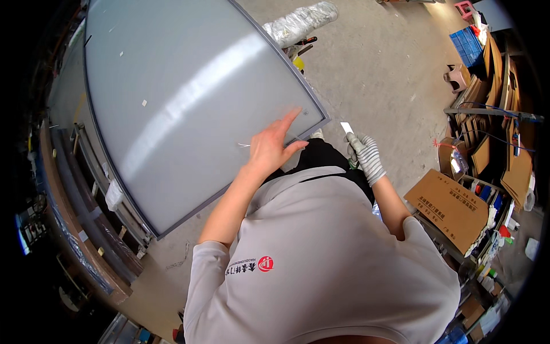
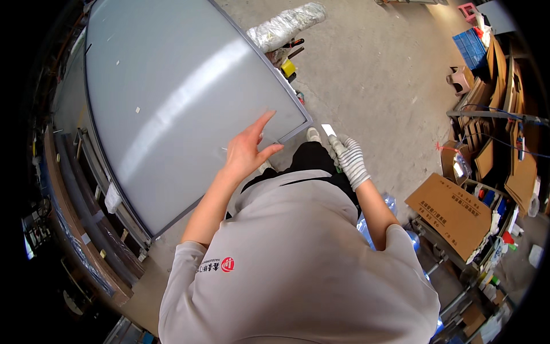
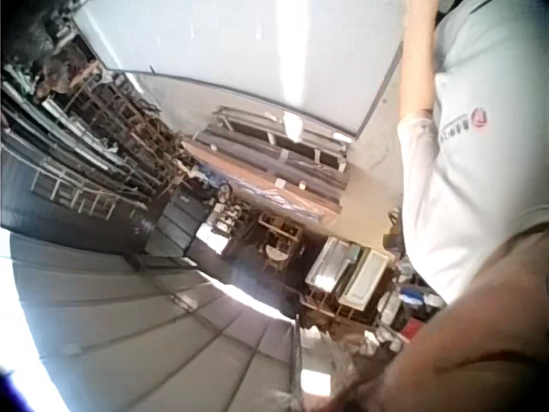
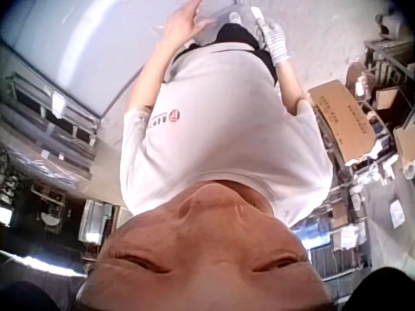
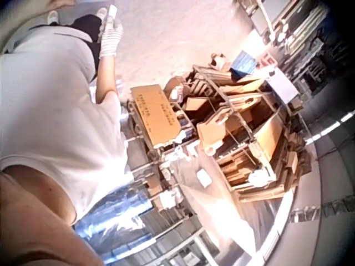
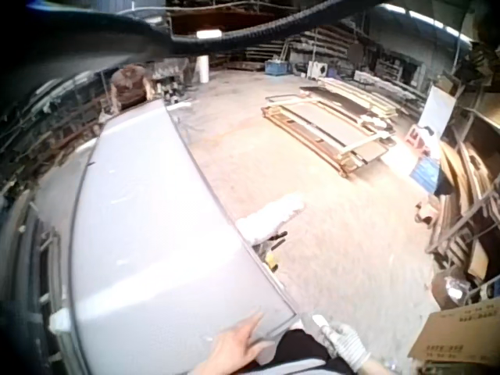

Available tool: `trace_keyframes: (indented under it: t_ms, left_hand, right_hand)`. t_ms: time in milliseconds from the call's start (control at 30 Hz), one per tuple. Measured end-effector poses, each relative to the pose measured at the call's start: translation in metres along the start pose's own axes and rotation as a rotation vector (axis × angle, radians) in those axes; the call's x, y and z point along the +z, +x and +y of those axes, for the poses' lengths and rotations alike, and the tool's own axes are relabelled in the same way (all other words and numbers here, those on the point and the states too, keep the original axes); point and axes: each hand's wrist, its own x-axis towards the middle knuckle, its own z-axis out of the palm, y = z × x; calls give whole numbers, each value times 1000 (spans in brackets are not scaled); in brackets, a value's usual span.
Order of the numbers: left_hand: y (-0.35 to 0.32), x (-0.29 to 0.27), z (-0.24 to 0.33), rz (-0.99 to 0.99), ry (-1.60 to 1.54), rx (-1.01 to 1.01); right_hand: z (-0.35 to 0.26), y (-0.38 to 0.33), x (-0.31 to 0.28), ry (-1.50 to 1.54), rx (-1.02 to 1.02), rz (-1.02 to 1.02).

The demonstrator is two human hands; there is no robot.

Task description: The person peels protective plastic film from a large rectangular glass panel using a small metal scraper tool. They work along the edges and surface of the panel, removing strips of film while another person assists on the opposite side. The removed film is gathered and discarded.

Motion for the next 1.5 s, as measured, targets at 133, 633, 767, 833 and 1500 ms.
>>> trace_keyframes:
  t_ms: [133,633,767,833,1500]
  left_hand:
    - [40,68,18,76,132,32]
    - [67,121,42,28,583,90]
    - [70,111,32,7,642,123]
    - [77,90,17,68,740,129]
    - [66,106,14,245,344,18]
  right_hand:
    - [1,30,-37,-16,11,-67]
    - [-41,144,-117,-170,71,-348]
    - [-43,146,-115,-189,46,-351]
    - [-37,146,-114,-176,10,-369]
    - [-27,91,-79,-154,-1,-244]
